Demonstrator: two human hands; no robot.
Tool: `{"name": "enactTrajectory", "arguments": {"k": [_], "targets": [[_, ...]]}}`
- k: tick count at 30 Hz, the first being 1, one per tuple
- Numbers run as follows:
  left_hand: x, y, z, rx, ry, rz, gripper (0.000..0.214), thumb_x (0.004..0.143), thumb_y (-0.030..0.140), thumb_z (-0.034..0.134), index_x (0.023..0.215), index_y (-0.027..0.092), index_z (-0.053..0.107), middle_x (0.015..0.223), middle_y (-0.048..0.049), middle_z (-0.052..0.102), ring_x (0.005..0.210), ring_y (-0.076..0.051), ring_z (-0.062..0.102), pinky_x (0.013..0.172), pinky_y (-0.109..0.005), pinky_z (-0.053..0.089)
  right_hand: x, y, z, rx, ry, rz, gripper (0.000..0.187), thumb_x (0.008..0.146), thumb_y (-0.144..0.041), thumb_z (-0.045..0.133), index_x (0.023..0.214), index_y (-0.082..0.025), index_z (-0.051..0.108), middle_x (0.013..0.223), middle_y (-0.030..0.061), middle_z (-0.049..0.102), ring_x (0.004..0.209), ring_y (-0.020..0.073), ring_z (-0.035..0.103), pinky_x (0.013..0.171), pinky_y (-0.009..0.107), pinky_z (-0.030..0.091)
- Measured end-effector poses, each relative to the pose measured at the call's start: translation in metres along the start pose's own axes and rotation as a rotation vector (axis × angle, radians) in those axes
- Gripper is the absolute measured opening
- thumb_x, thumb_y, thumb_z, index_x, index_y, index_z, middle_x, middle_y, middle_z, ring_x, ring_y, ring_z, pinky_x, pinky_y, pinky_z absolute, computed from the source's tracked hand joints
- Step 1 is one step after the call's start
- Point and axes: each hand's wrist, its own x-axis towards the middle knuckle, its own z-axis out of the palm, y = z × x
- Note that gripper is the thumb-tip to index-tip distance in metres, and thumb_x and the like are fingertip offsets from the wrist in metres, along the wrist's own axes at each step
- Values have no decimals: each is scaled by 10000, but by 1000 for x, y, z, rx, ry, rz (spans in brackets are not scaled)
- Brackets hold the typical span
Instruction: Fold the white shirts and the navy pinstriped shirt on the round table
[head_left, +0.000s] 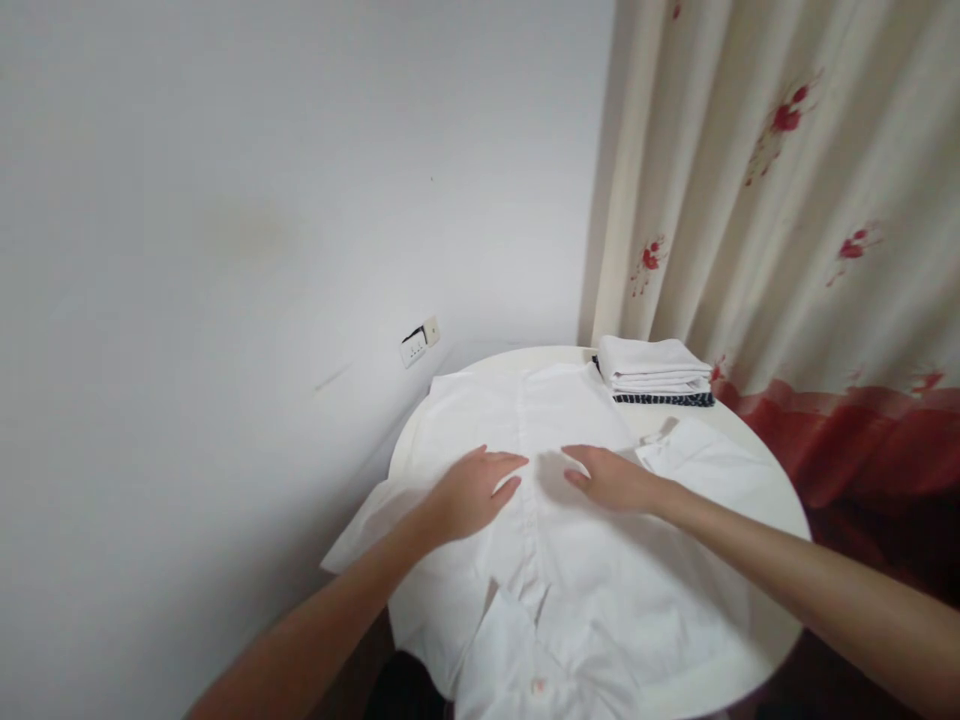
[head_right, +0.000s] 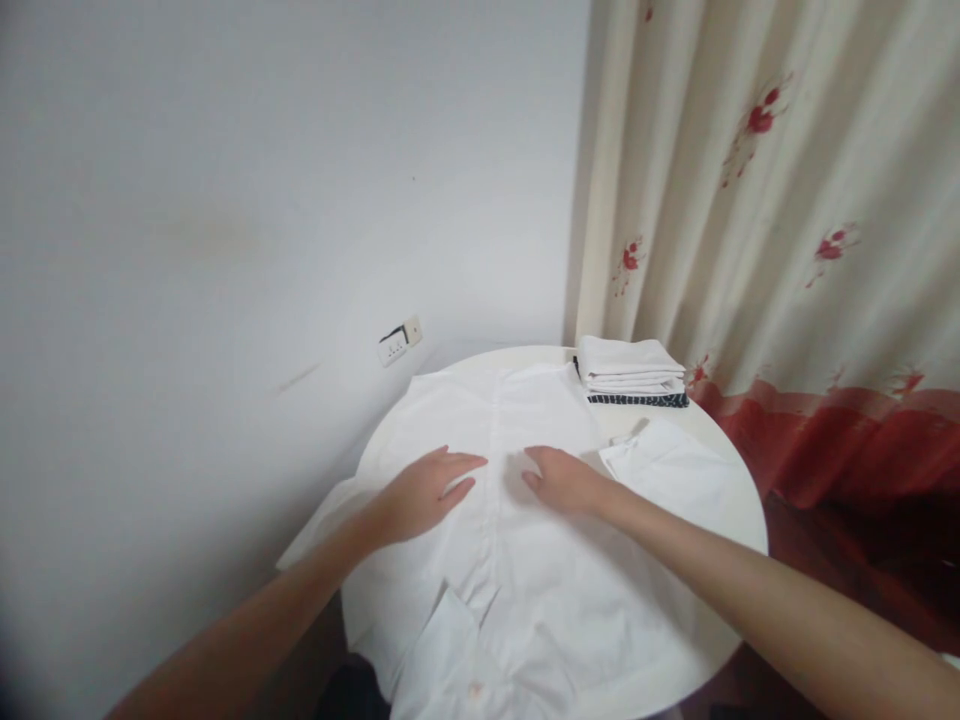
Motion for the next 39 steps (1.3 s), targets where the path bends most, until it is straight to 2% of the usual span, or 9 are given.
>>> {"name": "enactTrajectory", "arguments": {"k": [3,5,11,17,22,28,32,34,39], "targets": [[61,-32,-16,38,-48,-8,415,1009,339,400,1352,227,605,1396,-52,627,1294,-235,574,1150,-435,365,73,15,-8,-193,-56,37,498,990,-278,471,1438,-67,519,1500,186,497,1413,246,443,1165,342,326],[107,-59,-9,59,-155,-31,445,1001,343,403,1365,168,589,1433,-94,591,1325,-247,548,1133,-404,385,117,31,-7,-243,-73,99,460,984,-234,480,1394,-35,550,1491,228,490,1417,275,432,1152,364,335],[218,-122,62,109,-249,-87,507,1002,364,399,1448,138,483,1530,-125,479,1421,-223,440,1158,-359,340,203,93,8,-293,-42,272,551,1007,-288,441,1457,29,437,1566,284,342,1469,339,321,1155,450,303],[276,-153,118,145,-145,-210,565,1026,415,291,1525,162,372,1642,-140,265,1519,-304,230,1202,-572,197,263,147,25,-316,30,468,694,1026,-408,341,1520,77,296,1602,296,250,1500,362,234,1188,453,225],[290,-168,133,185,-94,-256,624,1019,491,258,1559,186,334,1655,-103,244,1529,-298,198,1226,-535,167,296,173,33,-335,115,533,735,1024,-429,269,1521,112,236,1606,304,227,1510,364,190,1210,450,144],[285,-158,127,214,-55,-273,625,1020,457,285,1531,111,383,1628,-153,298,1514,-324,238,1220,-525,207,296,182,39,-343,233,476,713,997,-415,316,1492,98,324,1571,304,319,1487,360,261,1205,443,176],[260,-135,119,258,55,-19,526,1019,280,289,1489,90,433,1575,-128,416,1505,-233,276,1253,-418,145,292,178,39,-351,264,447,698,992,-397,322,1474,107,349,1554,315,342,1474,363,292,1198,449,195],[243,-132,118,247,45,69,531,1029,317,295,1512,122,399,1594,-101,390,1513,-223,254,1254,-416,141,291,177,39,-348,273,443,695,988,-394,325,1469,107,360,1549,317,348,1468,363,304,1192,455,210],[222,-174,113,207,-6,-234,676,1032,509,284,1570,101,264,1643,-160,248,1527,-298,204,1217,-514,213,292,178,41,-361,302,445,689,969,-389,340,1441,110,404,1525,317,389,1447,367,336,1184,452,226]]}}
